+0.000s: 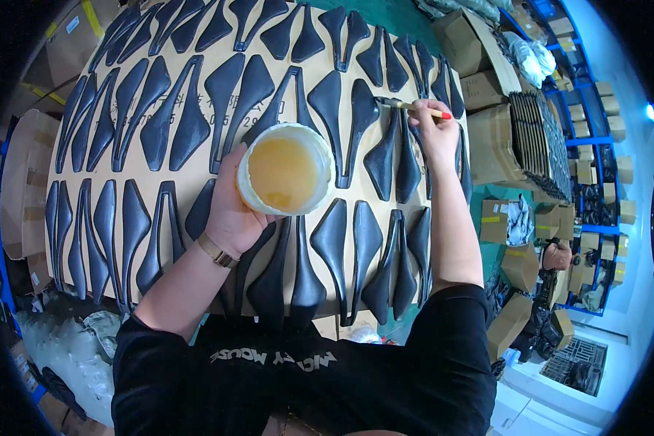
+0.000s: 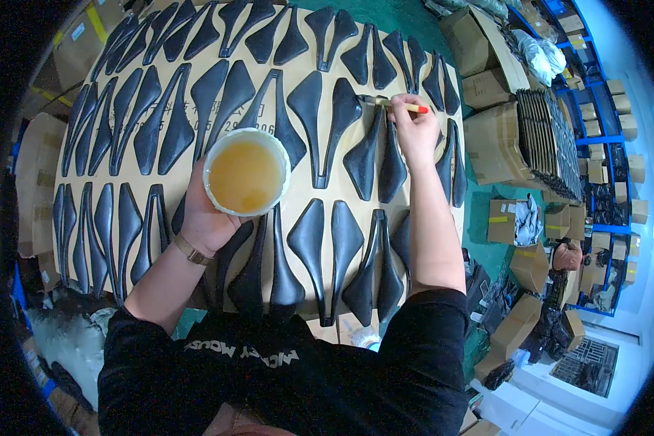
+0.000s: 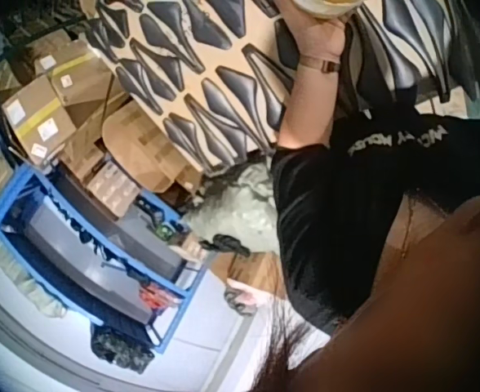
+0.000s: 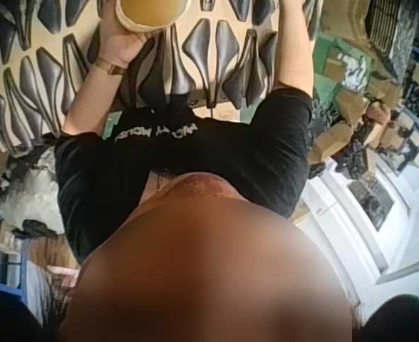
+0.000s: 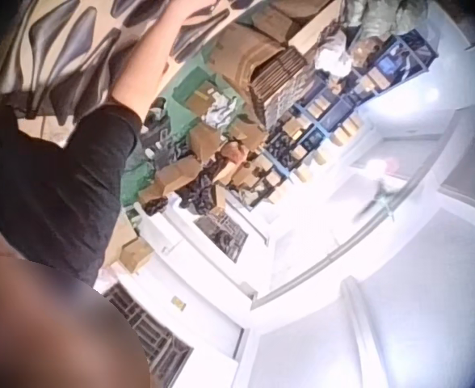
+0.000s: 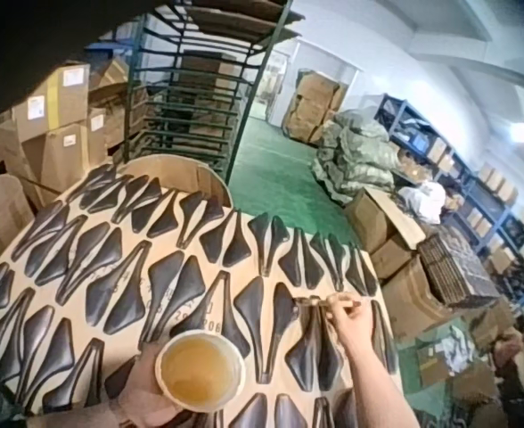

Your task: Applying a liquid coating to multiple bicycle saddles laid out on a table using a brush.

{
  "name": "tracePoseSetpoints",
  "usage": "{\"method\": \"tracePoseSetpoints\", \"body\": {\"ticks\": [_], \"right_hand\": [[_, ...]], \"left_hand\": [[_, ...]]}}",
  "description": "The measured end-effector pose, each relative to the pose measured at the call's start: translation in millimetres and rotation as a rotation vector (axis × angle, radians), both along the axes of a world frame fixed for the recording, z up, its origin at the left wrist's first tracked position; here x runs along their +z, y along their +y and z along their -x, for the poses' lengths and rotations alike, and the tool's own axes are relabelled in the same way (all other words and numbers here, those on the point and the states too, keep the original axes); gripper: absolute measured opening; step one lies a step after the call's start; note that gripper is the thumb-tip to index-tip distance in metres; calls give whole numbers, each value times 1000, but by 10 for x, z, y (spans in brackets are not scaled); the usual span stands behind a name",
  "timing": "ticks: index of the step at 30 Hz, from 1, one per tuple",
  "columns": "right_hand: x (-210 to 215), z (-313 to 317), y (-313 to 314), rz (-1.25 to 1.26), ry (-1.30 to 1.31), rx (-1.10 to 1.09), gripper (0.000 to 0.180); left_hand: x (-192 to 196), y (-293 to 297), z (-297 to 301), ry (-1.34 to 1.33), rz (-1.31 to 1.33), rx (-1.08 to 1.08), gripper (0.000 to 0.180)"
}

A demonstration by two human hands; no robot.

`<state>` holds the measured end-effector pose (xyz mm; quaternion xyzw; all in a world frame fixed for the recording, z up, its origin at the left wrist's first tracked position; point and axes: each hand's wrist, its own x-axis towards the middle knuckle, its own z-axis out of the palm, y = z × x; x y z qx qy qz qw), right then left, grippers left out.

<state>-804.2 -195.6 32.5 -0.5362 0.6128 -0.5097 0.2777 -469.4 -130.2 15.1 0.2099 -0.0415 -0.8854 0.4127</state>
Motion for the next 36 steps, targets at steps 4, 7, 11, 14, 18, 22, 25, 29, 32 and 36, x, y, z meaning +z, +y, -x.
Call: {"method": "tracePoseSetpoints", "body": {"ticks": [4,7,11,14,18,22,25,29,32,36], "right_hand": [[83,-212,160,-269,-96,113,9],[137,-272,181,-152,-32,130,13],[158,-344,162,-165,326,137,14],[343,-531,465,-449,294,327,11],[351,-490,575,-287,136,237,12],[427,-581,651,-401,394,388,11],[443,-663,671,-246,298,339,12],[390,-636,635,-370,373,437,13],[405,-667,636,-196,276,268,14],[381,-615,666,-337,413,372,14]], "left_hand": [[-49,41,-62,-48,-37,6,49],[-24,58,-56,-34,-31,-14,48],[-14,82,-80,-41,-6,-38,48],[-14,117,-113,-89,-73,-6,48],[-28,133,-128,-55,-37,-6,55],[-49,140,-130,-13,-59,-13,57],[-42,173,-154,-73,-25,-23,58],[-68,190,-152,-59,-2,-28,57],[-76,210,-171,-46,-23,-15,57],[-102,209,-198,-8,20,-39,57]]}}
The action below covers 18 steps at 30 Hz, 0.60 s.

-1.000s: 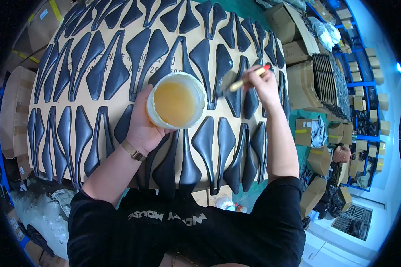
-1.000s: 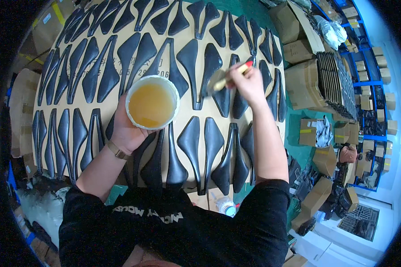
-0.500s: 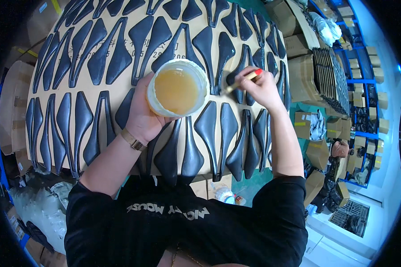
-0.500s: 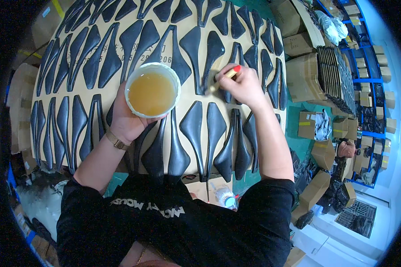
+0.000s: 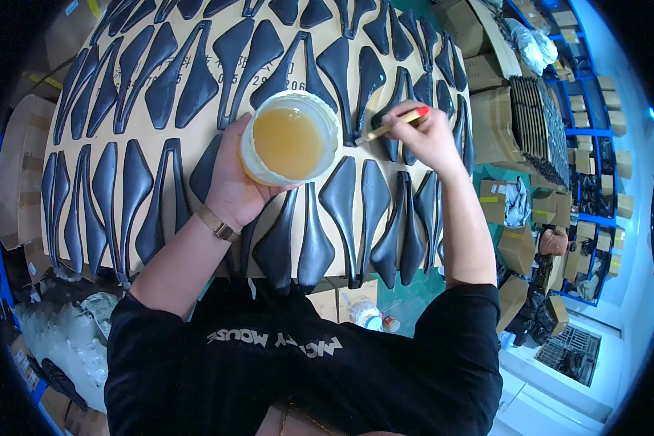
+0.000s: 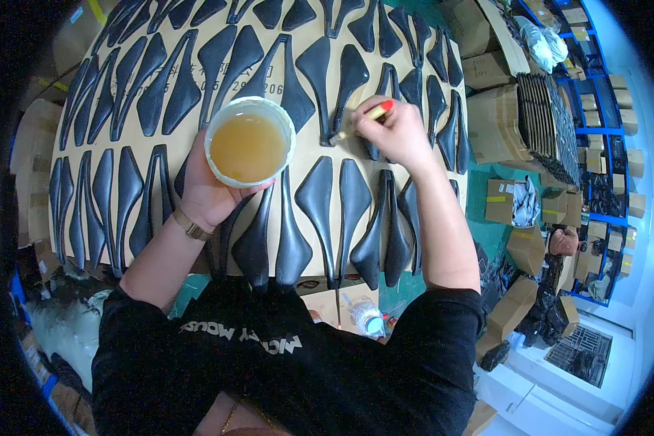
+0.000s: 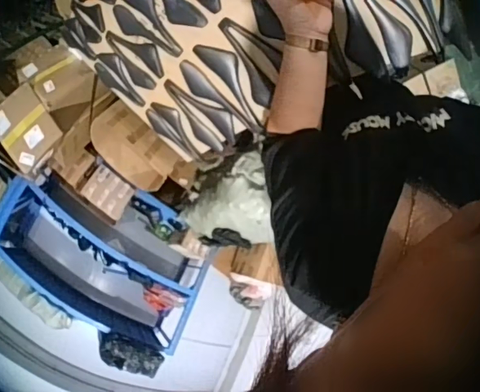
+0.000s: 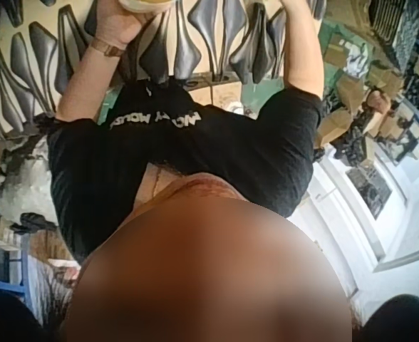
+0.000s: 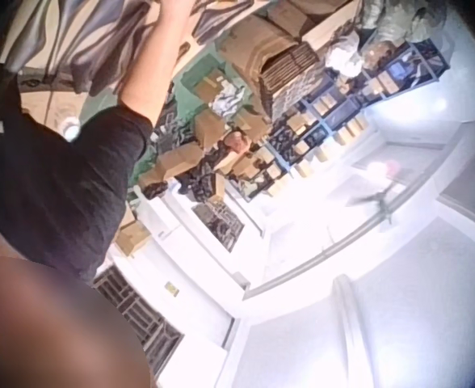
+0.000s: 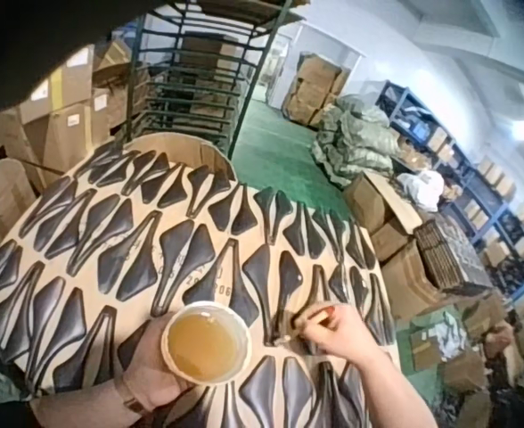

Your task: Applying a liquid coating to multiple bicycle saddles laid out on a table using a brush.

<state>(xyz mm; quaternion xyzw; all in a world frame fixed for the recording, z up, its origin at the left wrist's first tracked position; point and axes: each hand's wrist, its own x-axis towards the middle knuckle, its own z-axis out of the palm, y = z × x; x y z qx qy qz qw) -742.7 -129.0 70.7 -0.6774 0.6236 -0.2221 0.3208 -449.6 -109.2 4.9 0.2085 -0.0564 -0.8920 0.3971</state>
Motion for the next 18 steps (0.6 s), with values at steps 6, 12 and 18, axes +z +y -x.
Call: {"method": "tracePoseSetpoints", "body": {"ticks": [6,12,18], "right_hand": [[28,-52,-97,23,-1,35,13],[24,-47,-99,123,-293,-24,13],[-43,-60,-202,326,-141,-161,12]], "left_hand": [[17,17,2,-5,-16,11,58],[28,10,-24,-50,-64,52,57],[23,-16,-1,-43,-57,41,58]]}}
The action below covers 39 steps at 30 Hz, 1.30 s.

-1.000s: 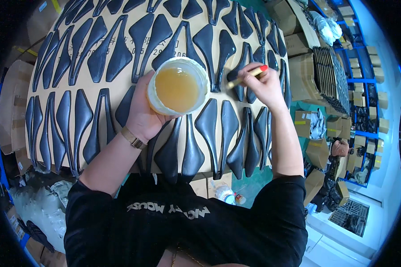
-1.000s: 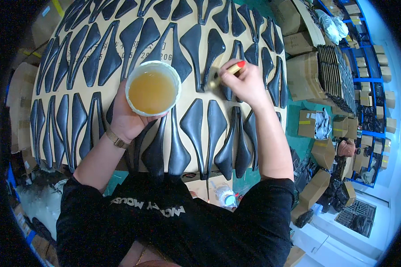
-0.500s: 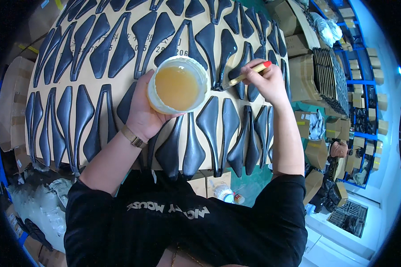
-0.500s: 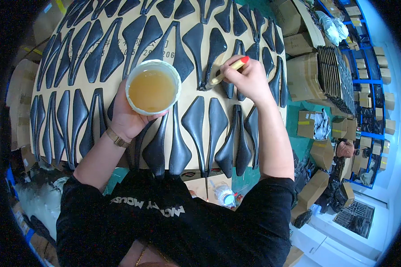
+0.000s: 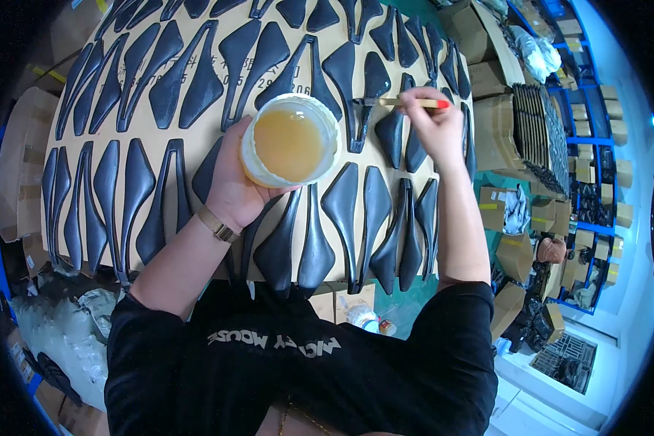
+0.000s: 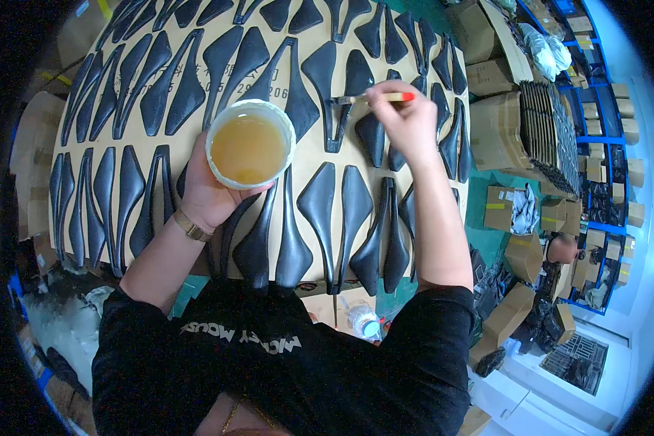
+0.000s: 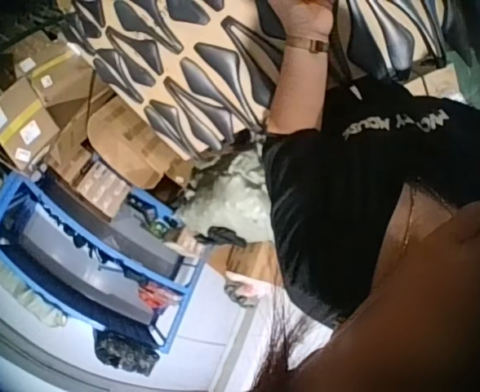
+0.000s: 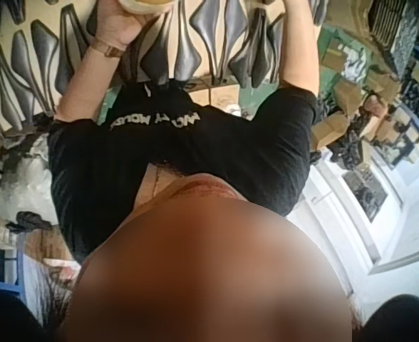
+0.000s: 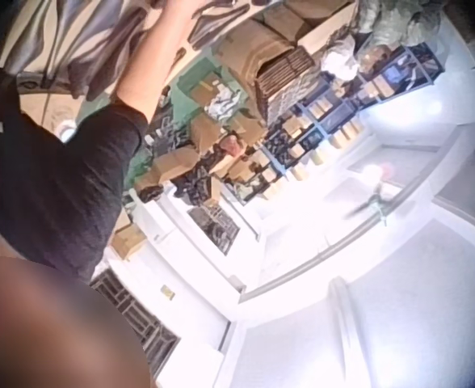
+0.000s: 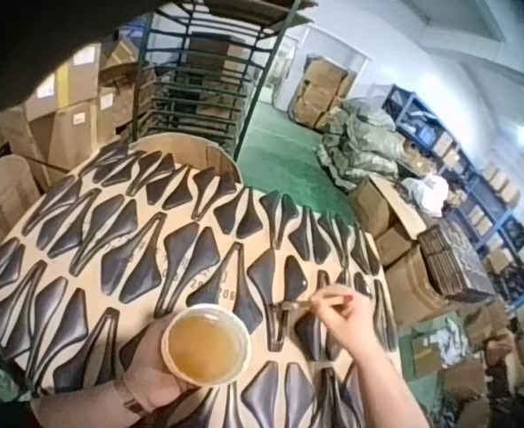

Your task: Applying a liquid coating to multiple bicycle saddles laid out on a table using a brush.

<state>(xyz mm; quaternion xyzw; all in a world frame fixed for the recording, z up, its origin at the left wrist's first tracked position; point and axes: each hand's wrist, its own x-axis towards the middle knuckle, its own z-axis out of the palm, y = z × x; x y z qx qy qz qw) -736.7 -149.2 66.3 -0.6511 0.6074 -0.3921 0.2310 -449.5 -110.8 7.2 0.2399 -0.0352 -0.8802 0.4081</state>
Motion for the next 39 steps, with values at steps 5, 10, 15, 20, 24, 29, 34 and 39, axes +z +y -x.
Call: {"method": "tracePoseSetpoints", "body": {"ticks": [5,10,15,20,24,29,34,39], "right_hand": [[120,119,-17,-349,23,172,10],[165,253,-108,47,-5,-161,16],[808,-116,119,195,-451,79,11],[959,-462,412,15,-233,361,6],[838,-582,328,130,-2,471,6],[609,-299,102,-104,-858,103,19],[238,8,-382,-30,-767,-141,15],[-249,78,-933,38,-508,-130,14]], "left_hand": [[-6,-32,-6,-32,9,6,57],[51,-55,92,-17,16,30,56],[88,-78,78,-1,-3,25,53],[149,-94,155,-47,28,-5,52],[81,-129,151,-34,50,-26,50],[194,-157,176,-37,16,4,48],[67,-155,149,-14,10,14,46],[7,-155,196,-37,-49,-2,44]]}}
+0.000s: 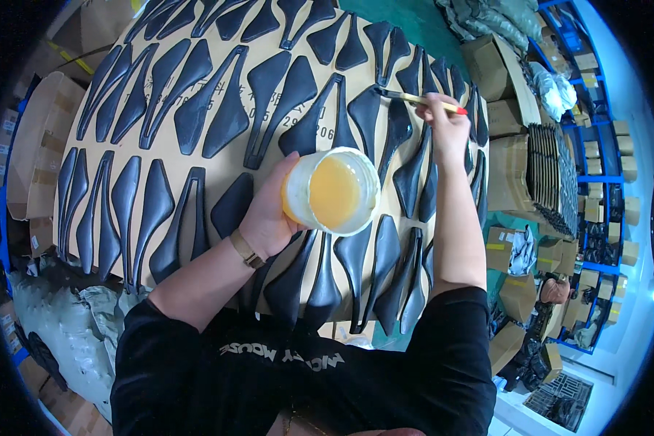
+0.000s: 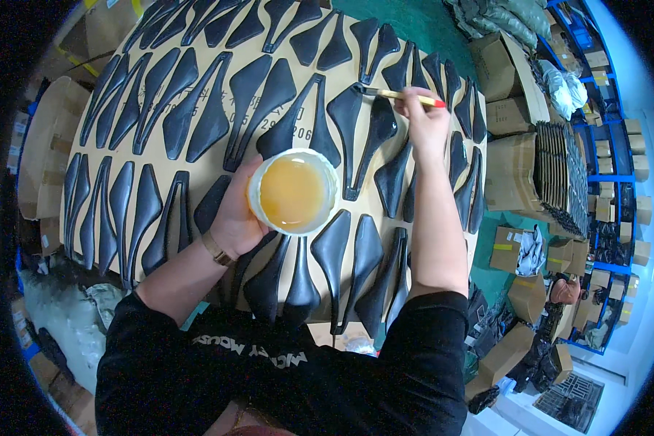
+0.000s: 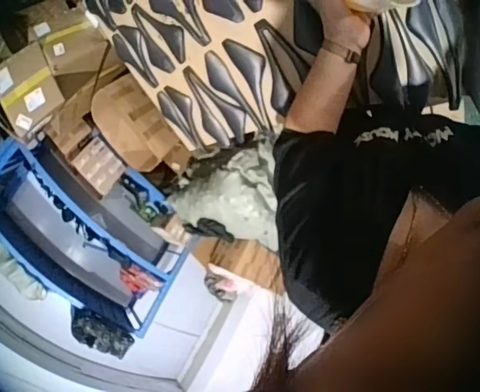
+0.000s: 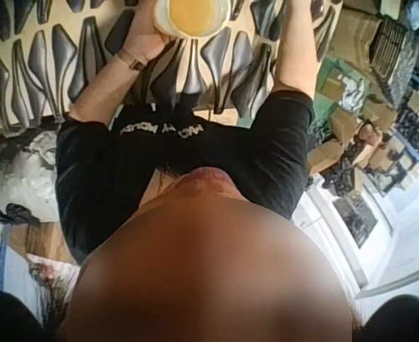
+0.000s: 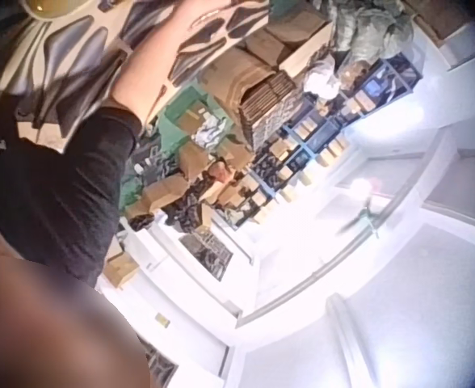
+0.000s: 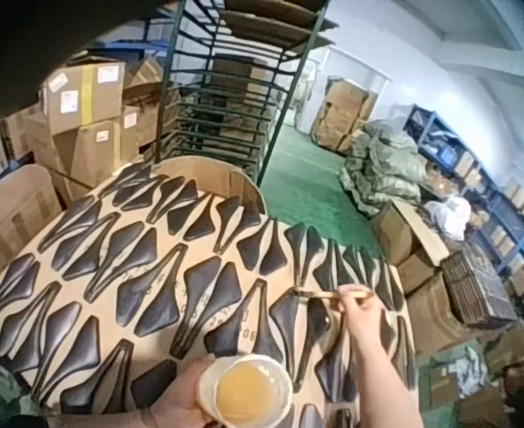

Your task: Applying a liquid coating to multiple bicycle saddles laid out on a table using a brush.

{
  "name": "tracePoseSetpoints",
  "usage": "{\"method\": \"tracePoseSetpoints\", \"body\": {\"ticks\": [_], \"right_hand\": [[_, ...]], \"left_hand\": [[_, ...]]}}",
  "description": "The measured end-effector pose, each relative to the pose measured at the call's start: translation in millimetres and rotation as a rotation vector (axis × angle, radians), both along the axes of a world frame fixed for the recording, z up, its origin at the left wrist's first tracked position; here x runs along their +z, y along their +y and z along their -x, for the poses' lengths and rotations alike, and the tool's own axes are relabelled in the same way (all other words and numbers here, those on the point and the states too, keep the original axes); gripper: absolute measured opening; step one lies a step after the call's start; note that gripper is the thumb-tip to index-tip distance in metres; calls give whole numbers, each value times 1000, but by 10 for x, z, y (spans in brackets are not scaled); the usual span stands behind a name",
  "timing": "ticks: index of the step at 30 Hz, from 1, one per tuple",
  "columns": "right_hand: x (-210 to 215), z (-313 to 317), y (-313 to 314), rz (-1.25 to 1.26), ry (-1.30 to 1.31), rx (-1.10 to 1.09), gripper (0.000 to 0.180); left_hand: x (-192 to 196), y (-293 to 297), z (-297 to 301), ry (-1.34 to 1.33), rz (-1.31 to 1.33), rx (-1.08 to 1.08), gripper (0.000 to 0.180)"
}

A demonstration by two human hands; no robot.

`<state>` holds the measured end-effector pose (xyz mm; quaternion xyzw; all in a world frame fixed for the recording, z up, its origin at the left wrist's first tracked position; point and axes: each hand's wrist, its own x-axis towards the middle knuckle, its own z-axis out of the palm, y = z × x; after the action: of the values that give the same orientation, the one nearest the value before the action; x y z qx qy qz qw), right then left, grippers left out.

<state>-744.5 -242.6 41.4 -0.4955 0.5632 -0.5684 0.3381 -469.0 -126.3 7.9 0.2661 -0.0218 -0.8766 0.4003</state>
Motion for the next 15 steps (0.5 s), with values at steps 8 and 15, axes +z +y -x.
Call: {"method": "tracePoseSetpoints", "body": {"ticks": [8,15], "right_hand": [[22,63,-114,-80,106,86,14],[-55,181,-186,-358,185,303,14]], "left_hand": [[-70,47,-78,36,3,18,42],[123,148,-58,-185,138,148,41]]}}
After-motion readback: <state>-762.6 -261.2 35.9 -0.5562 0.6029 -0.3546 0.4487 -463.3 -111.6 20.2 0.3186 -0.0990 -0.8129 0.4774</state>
